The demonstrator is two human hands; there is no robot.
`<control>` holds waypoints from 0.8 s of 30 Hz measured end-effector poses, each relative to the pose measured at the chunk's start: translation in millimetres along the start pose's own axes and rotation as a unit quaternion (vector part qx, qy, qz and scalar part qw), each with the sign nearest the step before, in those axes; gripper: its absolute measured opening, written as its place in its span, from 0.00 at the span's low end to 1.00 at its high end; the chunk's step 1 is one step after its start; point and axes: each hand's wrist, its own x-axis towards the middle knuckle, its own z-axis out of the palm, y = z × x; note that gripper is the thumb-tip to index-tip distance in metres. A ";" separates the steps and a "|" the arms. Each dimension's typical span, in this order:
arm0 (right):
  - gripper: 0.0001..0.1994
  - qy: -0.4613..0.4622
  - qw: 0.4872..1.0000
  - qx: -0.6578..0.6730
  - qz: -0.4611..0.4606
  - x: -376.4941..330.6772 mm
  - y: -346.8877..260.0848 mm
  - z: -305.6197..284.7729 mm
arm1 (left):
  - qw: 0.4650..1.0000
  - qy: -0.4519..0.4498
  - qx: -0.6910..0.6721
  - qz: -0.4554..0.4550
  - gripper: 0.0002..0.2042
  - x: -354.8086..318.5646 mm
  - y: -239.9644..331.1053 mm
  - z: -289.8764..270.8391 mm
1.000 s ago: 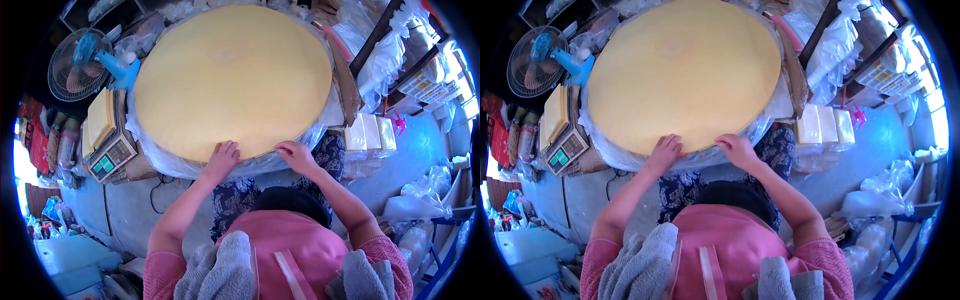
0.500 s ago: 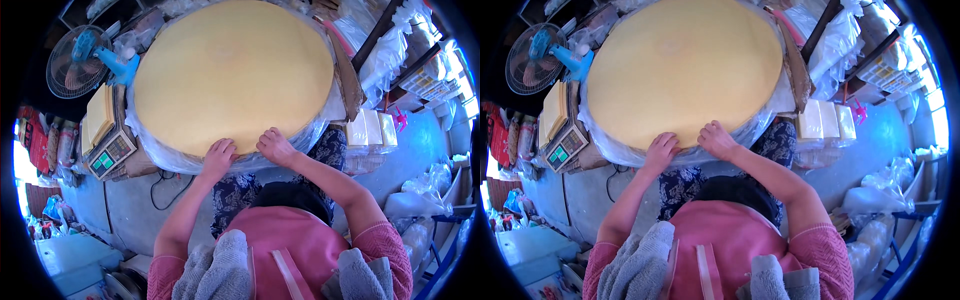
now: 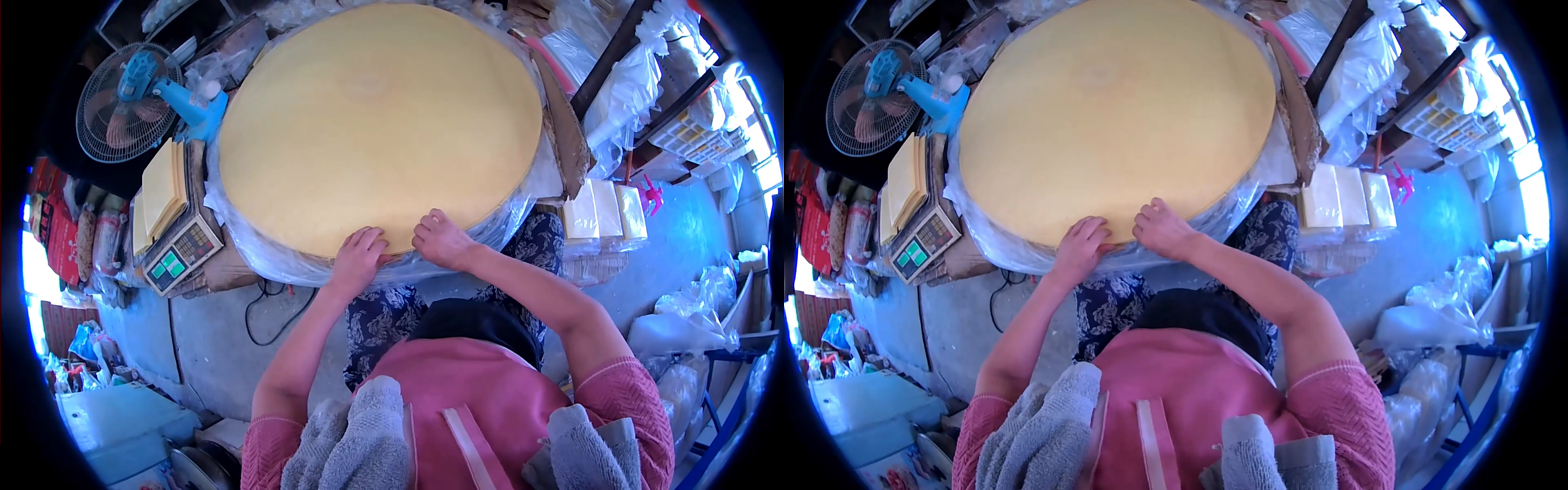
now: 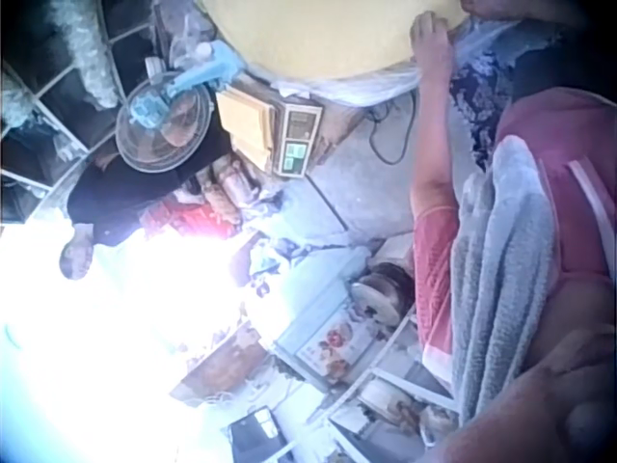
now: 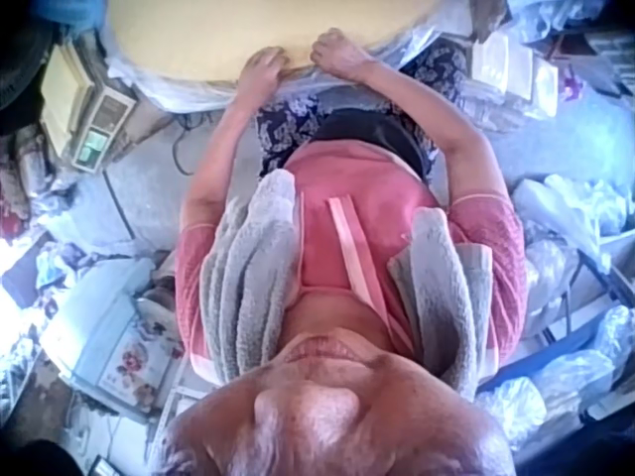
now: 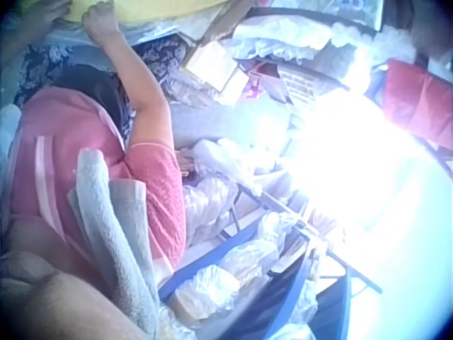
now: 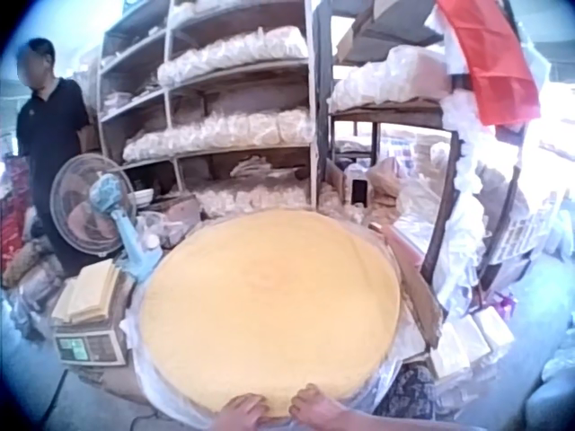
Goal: The person peels thin yellow sheets from a stack, folds them into rectangular shapes, and places them onto a scale for weighing.
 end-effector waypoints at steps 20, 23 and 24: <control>0.05 0.049 0.999 0.020 0.005 13.1 4.8 -8.7 | 0.999 0.002 0.035 0.005 0.12 0.1 -2.0 -1.5; 0.04 0.091 0.993 0.061 0.040 18.3 3.4 -19.9 | 0.999 0.000 0.043 0.001 0.09 3.6 -1.7 -0.5; 0.04 0.091 0.993 0.061 0.040 20.1 1.4 -19.9 | 0.999 0.004 0.049 -0.005 0.08 5.5 -0.3 -0.7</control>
